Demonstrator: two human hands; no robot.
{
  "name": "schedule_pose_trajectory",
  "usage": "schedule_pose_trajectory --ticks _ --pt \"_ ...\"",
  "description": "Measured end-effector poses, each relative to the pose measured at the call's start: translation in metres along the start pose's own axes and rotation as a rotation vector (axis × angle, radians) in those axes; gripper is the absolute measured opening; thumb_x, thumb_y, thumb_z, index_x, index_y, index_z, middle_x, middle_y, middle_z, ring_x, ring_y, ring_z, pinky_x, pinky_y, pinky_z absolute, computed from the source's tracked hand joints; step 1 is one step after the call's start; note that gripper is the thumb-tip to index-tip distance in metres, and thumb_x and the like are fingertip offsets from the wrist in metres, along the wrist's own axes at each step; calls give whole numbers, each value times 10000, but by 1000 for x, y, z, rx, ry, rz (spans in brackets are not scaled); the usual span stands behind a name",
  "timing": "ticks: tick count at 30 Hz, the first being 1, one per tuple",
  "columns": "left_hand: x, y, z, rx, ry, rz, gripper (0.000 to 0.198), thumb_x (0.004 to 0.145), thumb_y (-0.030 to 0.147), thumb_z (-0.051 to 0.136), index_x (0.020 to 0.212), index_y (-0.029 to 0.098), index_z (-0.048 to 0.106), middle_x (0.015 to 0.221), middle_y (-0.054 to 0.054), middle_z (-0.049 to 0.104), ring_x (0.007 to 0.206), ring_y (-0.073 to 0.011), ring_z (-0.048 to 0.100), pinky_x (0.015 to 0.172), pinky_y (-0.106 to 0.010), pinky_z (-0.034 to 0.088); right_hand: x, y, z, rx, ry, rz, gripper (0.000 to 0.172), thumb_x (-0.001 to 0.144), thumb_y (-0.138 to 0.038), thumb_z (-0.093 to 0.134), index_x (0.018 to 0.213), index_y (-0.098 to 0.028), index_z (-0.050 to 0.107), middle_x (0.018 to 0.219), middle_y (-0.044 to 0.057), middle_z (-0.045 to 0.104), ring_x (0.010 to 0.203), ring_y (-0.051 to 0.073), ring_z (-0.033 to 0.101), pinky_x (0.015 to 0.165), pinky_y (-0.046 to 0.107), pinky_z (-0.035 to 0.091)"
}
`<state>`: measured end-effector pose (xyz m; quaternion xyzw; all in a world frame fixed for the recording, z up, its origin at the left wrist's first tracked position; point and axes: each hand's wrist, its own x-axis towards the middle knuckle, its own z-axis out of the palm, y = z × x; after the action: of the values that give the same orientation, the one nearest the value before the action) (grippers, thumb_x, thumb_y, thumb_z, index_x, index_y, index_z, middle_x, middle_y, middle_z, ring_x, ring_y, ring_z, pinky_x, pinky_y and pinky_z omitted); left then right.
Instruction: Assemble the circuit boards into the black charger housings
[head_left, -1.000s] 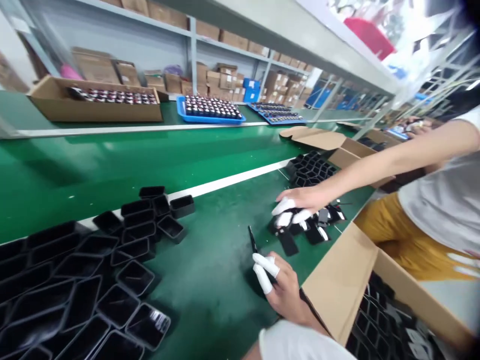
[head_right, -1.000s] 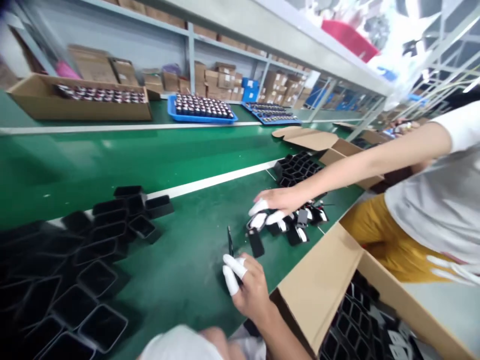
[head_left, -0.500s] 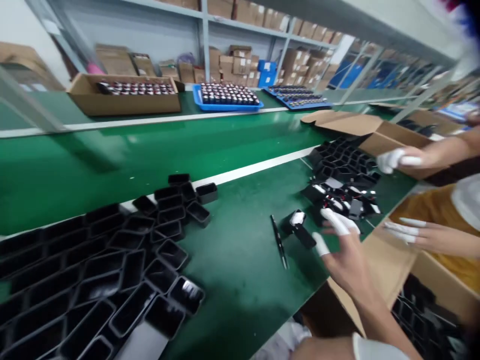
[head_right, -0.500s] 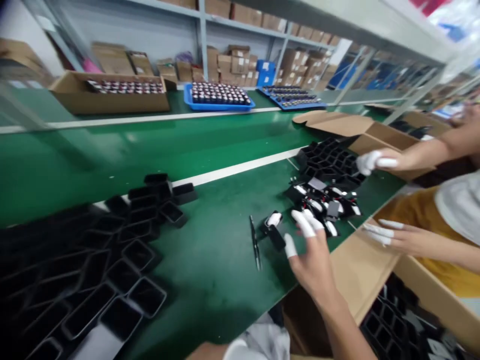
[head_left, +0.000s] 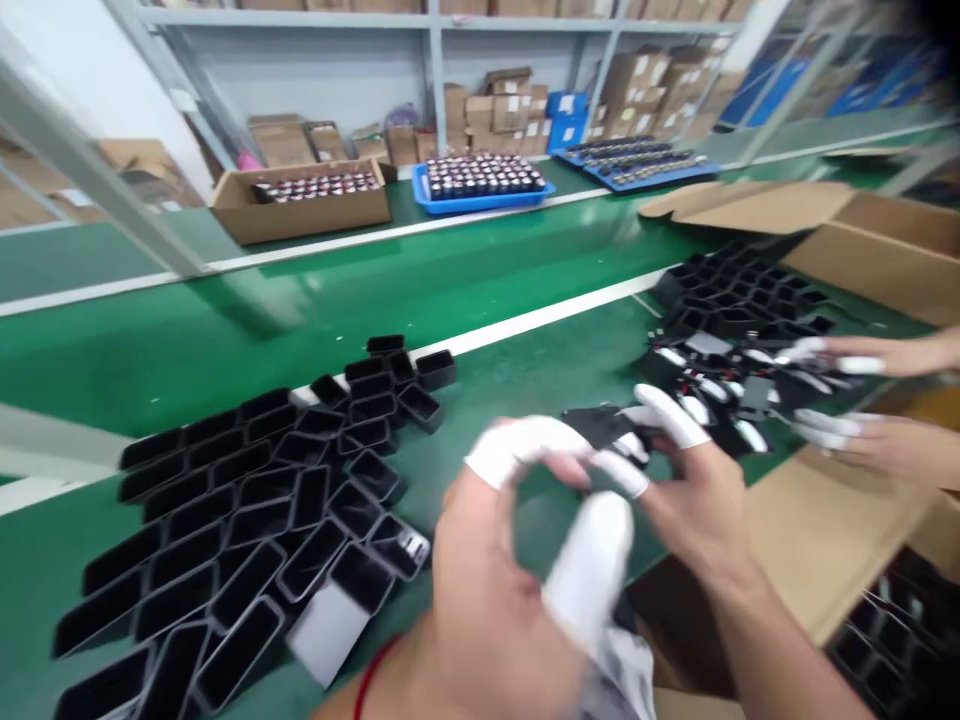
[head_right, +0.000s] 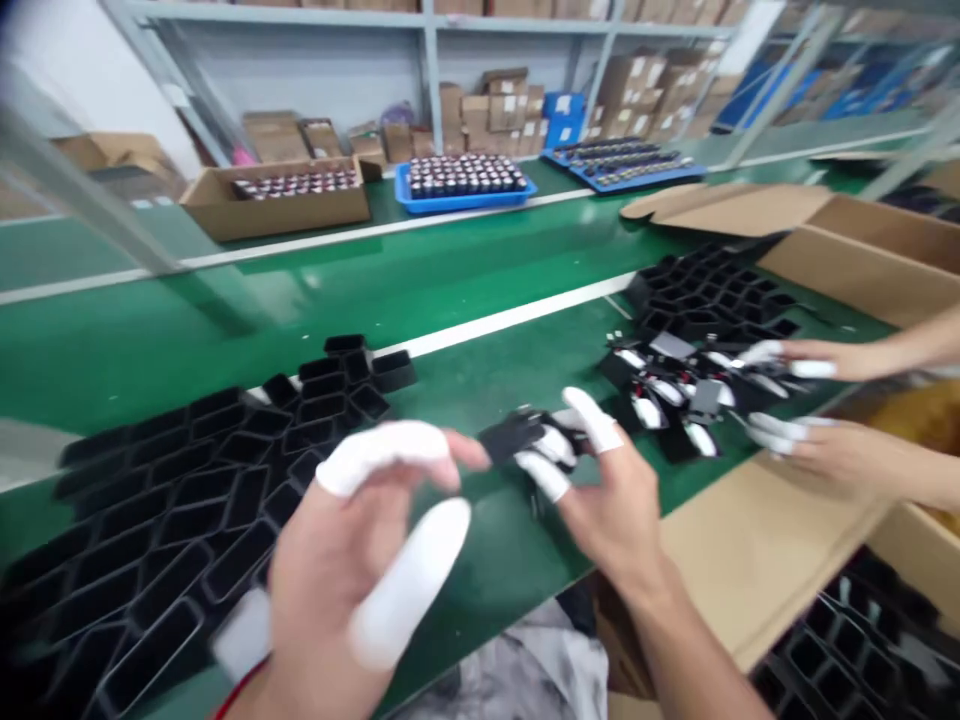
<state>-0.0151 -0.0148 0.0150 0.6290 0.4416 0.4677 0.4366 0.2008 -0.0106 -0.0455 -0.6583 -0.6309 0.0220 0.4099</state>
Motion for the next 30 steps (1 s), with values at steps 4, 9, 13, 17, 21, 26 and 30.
schedule_pose_trajectory --ticks 4,9,13,17,21,26,30 --pt "25 -41 21 211 -219 102 835 784 159 697 1508 266 295 1508 -140 450 1299 -307 573 1019 -433 558 -9 -44 4 253 86 -126 581 871 -268 718 1408 -243 498 1076 90 695 931 222 705 829 340 607" --pt "36 -51 31 -75 -244 -9 472 756 228 717 1194 208 542 957 -64 730 873 -254 758 804 -376 649 -13 -58 3 463 -10 -164 577 850 -200 757 1377 -213 523 1091 98 652 967 198 644 854 297 581" --pt "43 -38 38 -201 -239 -193 542 640 230 843 1115 195 583 904 -57 746 836 -265 763 772 -368 650 -16 -49 1 614 -76 -97 586 843 -195 771 1376 -258 536 1049 66 619 871 170 604 811 297 568" --pt "45 -32 42 -208 -271 -233 536 600 271 879 1058 196 612 837 -49 746 811 -273 758 746 -364 648 -21 -41 4 707 -105 -51 637 819 -177 792 1390 -286 530 1080 62 604 889 175 584 847 322 548" --pt "47 -28 40 -229 -334 -244 562 600 308 883 1089 207 624 844 -46 746 792 -273 753 739 -375 646 -24 -38 5 749 -146 -25 708 791 -148 812 1412 -307 513 1079 56 585 913 190 578 879 351 536" --pt "47 -28 37 -208 -352 -260 454 642 289 853 1020 226 609 837 -33 734 794 -258 739 760 -379 629 -25 -38 4 820 -185 15 693 784 -160 811 1397 -332 540 1039 41 560 917 201 570 884 365 530" --pt "43 -30 34 -178 -352 -203 380 688 186 763 995 238 545 907 -26 721 817 -224 724 785 -344 612 -27 -36 1 943 -235 112 505 879 -238 708 1360 -324 580 1070 61 558 994 235 572 939 424 512"
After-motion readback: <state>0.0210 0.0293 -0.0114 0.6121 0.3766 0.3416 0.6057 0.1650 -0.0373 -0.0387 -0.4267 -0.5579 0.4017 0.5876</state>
